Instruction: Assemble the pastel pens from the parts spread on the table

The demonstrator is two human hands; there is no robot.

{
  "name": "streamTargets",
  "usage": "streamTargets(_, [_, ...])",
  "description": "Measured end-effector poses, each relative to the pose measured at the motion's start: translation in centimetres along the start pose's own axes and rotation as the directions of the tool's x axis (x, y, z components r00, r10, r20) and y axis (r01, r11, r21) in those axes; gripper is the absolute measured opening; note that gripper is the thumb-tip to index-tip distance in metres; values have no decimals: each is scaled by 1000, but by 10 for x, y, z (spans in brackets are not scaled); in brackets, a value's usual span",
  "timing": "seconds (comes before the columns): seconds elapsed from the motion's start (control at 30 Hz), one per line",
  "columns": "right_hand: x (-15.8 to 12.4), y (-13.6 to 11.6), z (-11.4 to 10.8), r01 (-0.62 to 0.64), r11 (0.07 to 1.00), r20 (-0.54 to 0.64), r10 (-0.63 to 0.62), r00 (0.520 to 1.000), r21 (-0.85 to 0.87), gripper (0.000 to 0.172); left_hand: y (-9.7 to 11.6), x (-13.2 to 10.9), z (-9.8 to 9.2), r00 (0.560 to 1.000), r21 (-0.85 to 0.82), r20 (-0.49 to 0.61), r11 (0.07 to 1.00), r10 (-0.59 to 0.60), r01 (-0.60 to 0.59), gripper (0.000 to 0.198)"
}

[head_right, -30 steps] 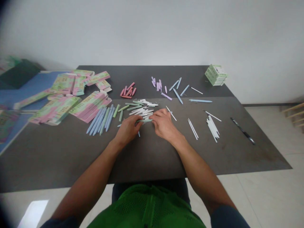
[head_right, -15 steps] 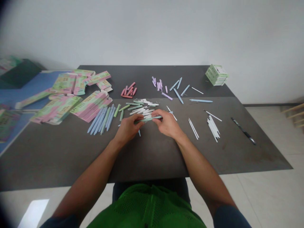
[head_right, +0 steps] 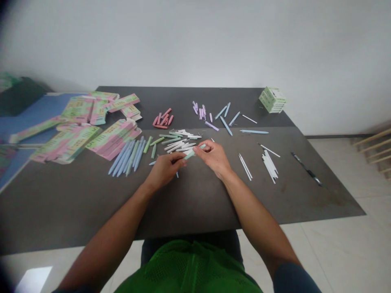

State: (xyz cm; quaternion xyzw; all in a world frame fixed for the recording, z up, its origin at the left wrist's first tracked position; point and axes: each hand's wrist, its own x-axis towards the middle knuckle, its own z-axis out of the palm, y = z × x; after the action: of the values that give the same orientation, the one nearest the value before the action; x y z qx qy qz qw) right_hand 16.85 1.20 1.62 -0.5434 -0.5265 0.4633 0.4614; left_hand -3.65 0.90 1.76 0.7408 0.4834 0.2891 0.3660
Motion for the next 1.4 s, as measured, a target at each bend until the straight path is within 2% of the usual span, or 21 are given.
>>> streamTargets(0.17, [-1,-2,5,29,996,46,-33,998,84,41,-3,1,6,995,-296,7,950,-99,97,28])
streamTargets(0.27, [-3,-6,6,64,989,102,-78,992,132,40,-6,3,9,993,-394,24,912,-114,114,32])
streamTargets(0.43, [-7,-11,6,77,992,102,-87,991,98,35,-7,2,8,995,-407,50,908,-89,101,34])
streamTargets(0.6, [-10,-13,11,40,999,-54,-40,998,-17,35,1,-2,10,997,-358,70,931,-44,66,30])
streamTargets(0.7, [-12,-14,16,75,994,-107,-83,991,-80,39,4,-4,13,998,-321,66,946,-20,40,26])
streamTargets(0.83, [-15,-11,23,162,982,-103,-173,980,-100,32,1,-1,13,999,-339,25,940,-29,36,25])
streamTargets(0.97, [-22,-7,28,307,935,-89,-326,941,-179,24,-1,1,12,1000,-402,-12,916,-8,3,24])
streamTargets(1.17, [-29,-8,30,509,807,-32,-541,840,-299,15,-3,-1,13,999,-465,-33,884,40,-51,20])
streamTargets(1.3, [-29,-9,30,566,761,-12,-600,800,-316,14,-6,-1,15,997,-465,-39,883,61,-72,18])
streamTargets(1.4, [-29,-9,30,562,764,-16,-597,802,-317,14,-3,-2,15,996,-429,-59,899,71,-89,16])
